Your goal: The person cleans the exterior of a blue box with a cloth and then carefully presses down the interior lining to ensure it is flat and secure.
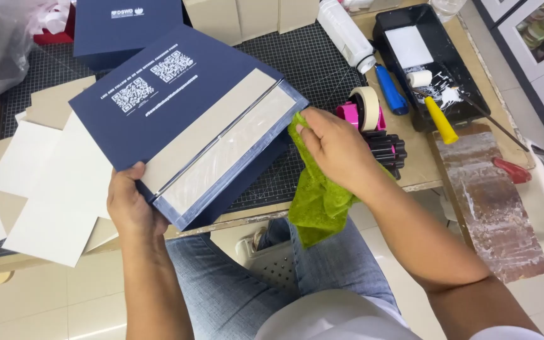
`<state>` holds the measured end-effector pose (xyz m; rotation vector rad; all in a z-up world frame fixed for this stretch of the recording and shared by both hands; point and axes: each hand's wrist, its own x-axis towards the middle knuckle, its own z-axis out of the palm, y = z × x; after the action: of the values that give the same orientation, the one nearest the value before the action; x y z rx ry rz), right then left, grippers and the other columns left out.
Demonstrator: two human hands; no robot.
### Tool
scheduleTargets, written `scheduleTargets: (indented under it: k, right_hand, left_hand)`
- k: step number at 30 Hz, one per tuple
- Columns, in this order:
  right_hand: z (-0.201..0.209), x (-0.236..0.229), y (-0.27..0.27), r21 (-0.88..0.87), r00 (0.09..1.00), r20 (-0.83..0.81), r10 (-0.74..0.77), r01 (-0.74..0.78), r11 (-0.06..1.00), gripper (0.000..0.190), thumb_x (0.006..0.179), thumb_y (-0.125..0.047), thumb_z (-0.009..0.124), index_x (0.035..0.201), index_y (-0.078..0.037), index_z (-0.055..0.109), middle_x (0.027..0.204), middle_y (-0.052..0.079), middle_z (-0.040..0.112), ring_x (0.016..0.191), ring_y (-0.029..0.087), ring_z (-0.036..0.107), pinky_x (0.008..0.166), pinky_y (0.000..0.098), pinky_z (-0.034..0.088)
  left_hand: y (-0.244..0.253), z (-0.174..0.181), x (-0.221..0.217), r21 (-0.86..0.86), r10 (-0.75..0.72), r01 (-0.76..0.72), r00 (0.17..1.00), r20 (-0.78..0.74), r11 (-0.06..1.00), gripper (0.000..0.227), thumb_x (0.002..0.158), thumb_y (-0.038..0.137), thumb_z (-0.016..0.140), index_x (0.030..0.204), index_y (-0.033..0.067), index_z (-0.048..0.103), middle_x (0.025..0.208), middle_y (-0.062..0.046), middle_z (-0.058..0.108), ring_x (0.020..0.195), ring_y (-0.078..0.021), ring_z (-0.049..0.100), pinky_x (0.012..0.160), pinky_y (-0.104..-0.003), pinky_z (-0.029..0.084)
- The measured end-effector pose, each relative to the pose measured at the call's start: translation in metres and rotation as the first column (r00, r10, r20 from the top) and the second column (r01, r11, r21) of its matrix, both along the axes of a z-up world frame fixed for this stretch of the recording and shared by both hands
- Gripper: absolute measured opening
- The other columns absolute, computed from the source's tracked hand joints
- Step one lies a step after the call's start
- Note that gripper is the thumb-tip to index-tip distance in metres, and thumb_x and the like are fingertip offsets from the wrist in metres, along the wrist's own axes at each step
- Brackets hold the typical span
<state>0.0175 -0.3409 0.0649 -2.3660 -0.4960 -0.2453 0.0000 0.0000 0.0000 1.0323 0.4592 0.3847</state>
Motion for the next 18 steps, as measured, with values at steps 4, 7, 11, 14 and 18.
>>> scheduleTargets:
  k: [4,7,11,14,18]
  right_hand:
    - [0.009,-0.01,0.015,-0.025,0.995,-0.066,0.075,-0.077,0.997,0.024,0.098,0.002,0.052,0.116,0.003,0.068,0.095,0.02,0.072,0.092,0.037,0.072,0.082,0.0441,0.059]
    - [0.007,-0.018,0.029,-0.038,0.988,-0.021,0.151,-0.151,0.988,0.024,0.097,0.005,0.052,0.115,0.004,0.068,0.096,0.022,0.072,0.092,0.04,0.072,0.08,0.0463,0.058]
    - [0.01,-0.032,0.05,-0.102,0.971,0.034,0.235,-0.23,0.968,0.022,0.096,0.005,0.053,0.113,0.002,0.067,0.098,0.022,0.073,0.093,0.04,0.073,0.079,0.046,0.059]
    - [0.011,-0.04,0.063,-0.136,0.957,0.077,0.279,-0.267,0.954,0.021,0.096,0.003,0.054,0.113,0.002,0.066,0.098,0.022,0.072,0.091,0.04,0.073,0.077,0.0467,0.059]
    - [0.007,-0.054,0.082,-0.145,0.92,0.048,0.389,-0.379,0.914,0.023,0.096,0.002,0.053,0.116,0.001,0.064,0.097,0.022,0.071,0.088,0.04,0.072,0.073,0.0463,0.059]
  left_hand:
    - [-0.003,-0.006,0.006,0.002,-0.005,0.005,1.0,0.02,1.0,0.049,0.079,0.016,0.065,0.127,0.0062,0.062,0.084,-0.012,0.068,0.073,-0.0227,0.078,0.066,-0.035,0.07]
    - [-0.006,-0.008,0.009,-0.01,0.013,-0.013,0.999,0.036,1.0,0.05,0.079,0.016,0.065,0.127,0.0067,0.062,0.085,-0.012,0.069,0.074,-0.0233,0.077,0.067,-0.036,0.07]
    - [-0.013,-0.006,0.011,-0.022,0.018,-0.017,0.999,0.05,1.0,0.048,0.08,0.016,0.065,0.127,0.0067,0.061,0.087,-0.012,0.071,0.074,-0.0233,0.076,0.067,-0.036,0.07]
    - [-0.019,-0.01,0.019,-0.026,0.017,-0.015,0.997,0.077,1.0,0.048,0.08,0.018,0.066,0.127,0.008,0.061,0.089,-0.012,0.072,0.076,-0.0225,0.076,0.069,-0.036,0.069]
    - [-0.027,-0.02,0.023,-0.028,0.024,-0.02,0.991,0.129,0.999,0.047,0.081,0.02,0.065,0.127,0.0101,0.059,0.093,-0.009,0.073,0.08,-0.0195,0.075,0.07,-0.034,0.067]
